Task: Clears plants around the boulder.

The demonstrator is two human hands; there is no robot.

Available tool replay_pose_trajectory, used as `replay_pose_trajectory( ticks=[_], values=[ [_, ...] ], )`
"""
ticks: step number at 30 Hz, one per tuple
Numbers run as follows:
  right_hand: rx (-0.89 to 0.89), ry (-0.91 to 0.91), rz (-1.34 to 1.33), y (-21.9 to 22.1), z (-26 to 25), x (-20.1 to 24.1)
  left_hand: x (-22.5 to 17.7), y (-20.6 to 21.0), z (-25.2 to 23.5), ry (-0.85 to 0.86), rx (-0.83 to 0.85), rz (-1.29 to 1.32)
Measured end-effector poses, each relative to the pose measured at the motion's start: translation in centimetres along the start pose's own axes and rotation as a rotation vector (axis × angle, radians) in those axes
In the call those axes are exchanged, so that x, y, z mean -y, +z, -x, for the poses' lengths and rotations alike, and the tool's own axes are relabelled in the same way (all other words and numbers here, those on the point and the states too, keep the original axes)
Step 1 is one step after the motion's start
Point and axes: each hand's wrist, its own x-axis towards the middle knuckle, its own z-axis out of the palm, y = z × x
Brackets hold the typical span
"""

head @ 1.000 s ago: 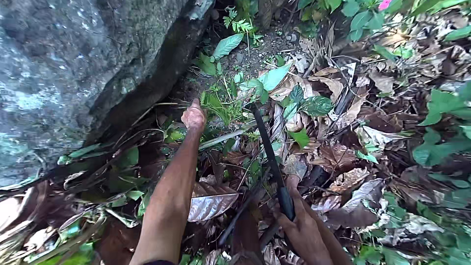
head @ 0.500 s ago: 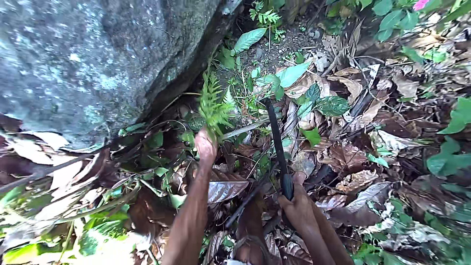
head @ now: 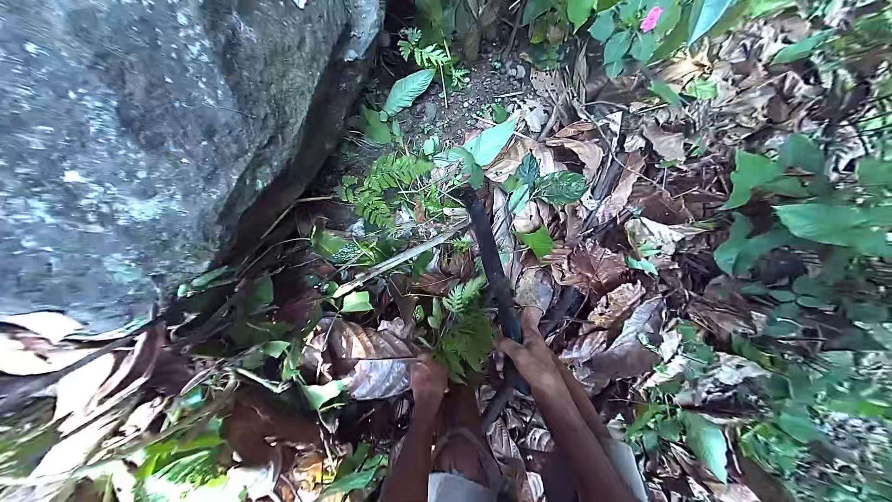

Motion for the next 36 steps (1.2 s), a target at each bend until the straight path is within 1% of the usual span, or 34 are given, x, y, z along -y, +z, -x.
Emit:
replay_pose_trajectory(
  ticks=[2, 5, 7, 8, 9, 10, 12, 14, 16, 18, 19, 20, 21, 22, 23, 24, 25, 26, 28, 29, 31, 32, 34, 36],
  values=[
    [0.001, -0.028, -0.060, 0.5, 0.7, 0.1, -1.4, -2.2, 0.4, 0.067, -0.078, 0.096],
    [-0.089, -0.109, 0.086, 0.8, 2.6, -0.4, -4.0, -6.2, -0.2, 0.168, -0.168, 0.286],
    [-0.184, -0.168, 0.225, 0.4, 4.6, -0.6, -4.9, -9.0, -0.7, 0.208, -0.141, 0.414],
    [-0.226, -0.195, 0.274, 0.1, 5.8, -0.5, -4.9, -10.4, -0.3, 0.203, -0.110, 0.430],
    [-0.268, -0.233, 0.301, 0.0, 7.1, -0.1, -4.6, -11.9, 0.8, 0.211, -0.095, 0.423],
    [-0.308, -0.283, 0.310, -0.1, 8.5, 0.5, -4.1, -13.3, 2.5, 0.246, -0.120, 0.419],
    [-0.354, -0.384, 0.277, 0.6, 11.2, 2.3, -2.7, -15.9, 6.6, 0.390, -0.290, 0.488],
    [-0.336, -0.459, 0.167, 2.6, 13.4, 5.0, -1.4, -18.6, 10.0, 0.543, -0.510, 0.603],
    [-0.276, -0.483, 0.048, 5.8, 14.6, 7.5, -0.4, -21.3, 12.6, 0.691, -0.696, 0.682],
    [-0.212, -0.445, 0.058, 9.1, 15.0, 8.5, -0.1, -24.0, 14.3, 0.830, -0.873, 0.702],
    [-0.145, -0.384, 0.145, 10.3, 15.1, 8.0, -0.3, -25.4, 14.9, 0.880, -0.947, 0.702],
    [-0.045, -0.283, 0.288, 10.9, 15.7, 7.0, -0.5, -26.7, 15.3, 0.911, -1.005, 0.691],
    [0.102, -0.152, 0.426, 10.8, 16.8, 6.2, -0.7, -28.0, 15.7, 0.931, -1.045, 0.671],
    [0.252, -0.018, 0.520, 10.5, 18.3, 5.8, -1.0, -29.3, 15.9, 0.953, -1.074, 0.646],
    [0.355, 0.088, 0.591, 10.0, 20.4, 5.3, -1.2, -30.5, 16.0, 0.974, -1.098, 0.620],
    [0.400, 0.143, 0.660, 9.7, 22.7, 4.4, -1.4, -31.5, 16.1, 0.992, -1.107, 0.589],
    [0.402, 0.142, 0.725, 9.4, 24.5, 3.2, -1.6, -32.7, 16.1, 1.004, -1.125, 0.552],
    [0.367, 0.095, 0.755, 8.9, 25.7, 1.7, -1.8, -33.9, 16.1, 1.010, -1.154, 0.507],
    [0.302, 0.001, 0.693, 7.4, 27.5, 0.2, -1.8, -35.7, 15.8, 1.020, -1.253, 0.405],
    [0.284, 0.023, 0.668, 6.5, 27.9, 0.6, -2.1, -36.6, 15.7, 1.020, -1.299, 0.352],
    [0.238, 0.111, 0.613, 4.9, 28.7, 3.3, -2.9, -38.5, 15.3, 1.000, -1.383, 0.264],
    [0.202, 0.108, 0.594, 3.9, 28.7, 4.3, -3.2, -39.3, 15.0, 0.977, -1.419, 0.240],
    [0.106, -0.013, 0.544, 1.9, 28.0, 5.1, -3.6, -40.6, 13.9, 0.963, -1.485, 0.218],
    [0.007, -0.162, 0.380, 1.0, 26.3, 6.6, -3.9, -41.2, 12.1, 0.962, -1.554, 0.171]
  ],
)
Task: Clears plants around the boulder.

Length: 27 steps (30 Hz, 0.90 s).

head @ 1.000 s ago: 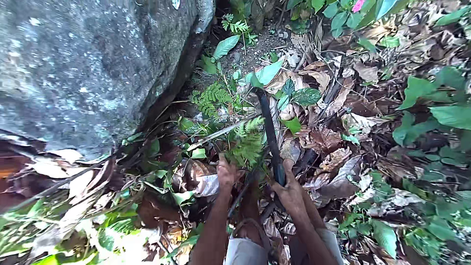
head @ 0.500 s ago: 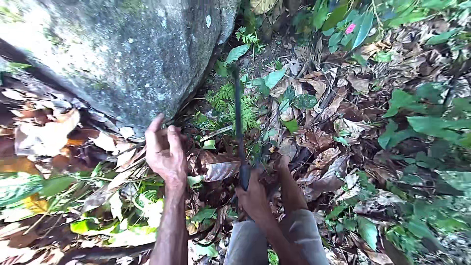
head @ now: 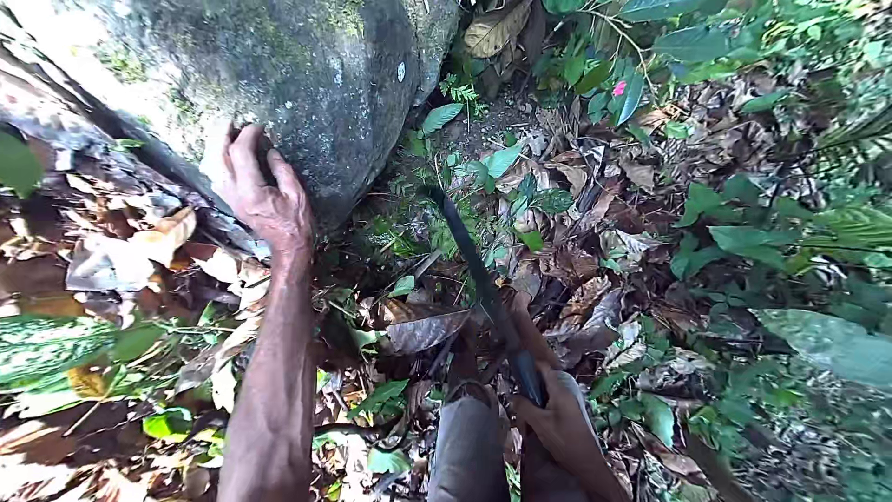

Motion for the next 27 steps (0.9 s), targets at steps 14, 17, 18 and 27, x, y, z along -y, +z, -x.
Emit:
replay_pose_trajectory(
  ticks=[14, 17, 18, 27],
  values=[
    [0.029, 0.306, -0.121, 7.4, -10.7, -6.1, 0.2, 1.3, -1.2, -0.044, 0.172, -0.230],
    [-0.046, 0.278, -0.192, 6.1, -7.9, -5.7, -2.2, -0.1, -4.7, -0.077, 0.136, -0.010],
    [-0.074, 0.261, -0.184, 5.9, -7.6, -5.2, -2.7, -0.2, -6.0, -0.060, 0.111, 0.017],
    [-0.116, 0.007, -0.229, -0.8, -24.7, 3.4, 1.5, -2.3, -11.4, 0.214, 0.381, -0.307]
  ],
)
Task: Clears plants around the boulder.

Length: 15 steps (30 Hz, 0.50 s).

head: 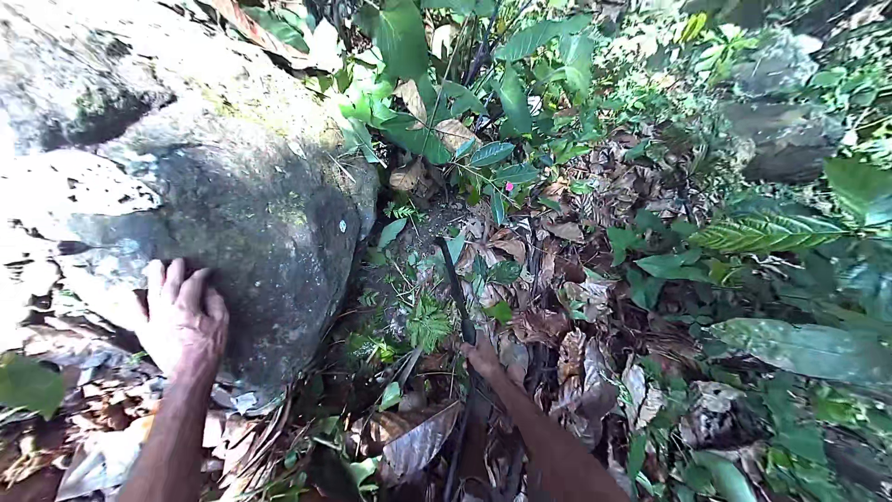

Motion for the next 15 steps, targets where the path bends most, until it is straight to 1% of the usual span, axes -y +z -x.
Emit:
replay_pose_trajectory(
  ticks=[2, 4, 6, 8, 10, 12, 15],
  values=[
    [0.005, 0.071, 0.191, -1.3, -1.7, -1.0, 1.5, -0.2, 0.6, 0.136, -0.005, -0.030],
    [0.025, 0.162, 0.326, -2.9, -0.3, -4.1, 2.2, 0.1, 0.8, 0.204, -0.034, -0.046],
    [0.023, 0.231, 0.408, -4.2, 2.7, -8.5, 1.9, 0.9, 0.9, 0.178, -0.095, -0.071],
    [-0.001, 0.258, 0.395, -5.4, 5.2, -10.5, 1.5, 1.6, 0.8, 0.144, -0.153, -0.073],
    [0.010, 0.284, 0.379, -5.6, 6.1, -11.0, 1.7, 1.6, 0.9, 0.150, -0.173, -0.066],
    [0.010, 0.284, 0.333, -5.8, 4.9, -10.5, 1.6, 1.5, 1.1, 0.154, -0.179, -0.059],
    [-0.018, 0.239, 0.219, -5.8, 2.3, -6.3, 1.4, 1.5, 1.2, 0.150, -0.188, -0.060]
  ],
)
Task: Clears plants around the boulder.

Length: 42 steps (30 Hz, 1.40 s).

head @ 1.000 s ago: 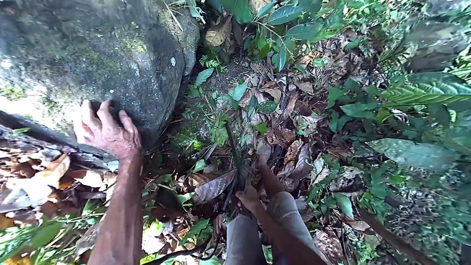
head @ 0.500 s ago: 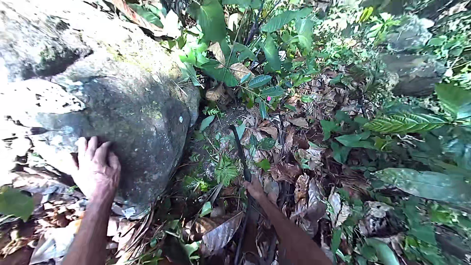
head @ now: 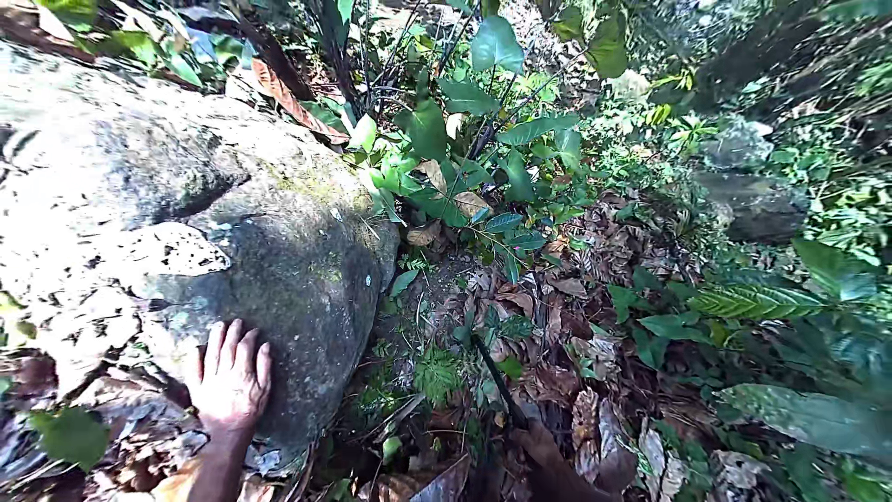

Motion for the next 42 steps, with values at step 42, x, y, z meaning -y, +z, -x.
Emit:
replay_pose_trajectory(
  ticks=[42],
  values=[
    [-0.193, -0.094, 0.144, -1.3, 12.0, 5.0, 1.3, 1.1, 1.5, -0.078, 0.113, 0.079]
  ],
)
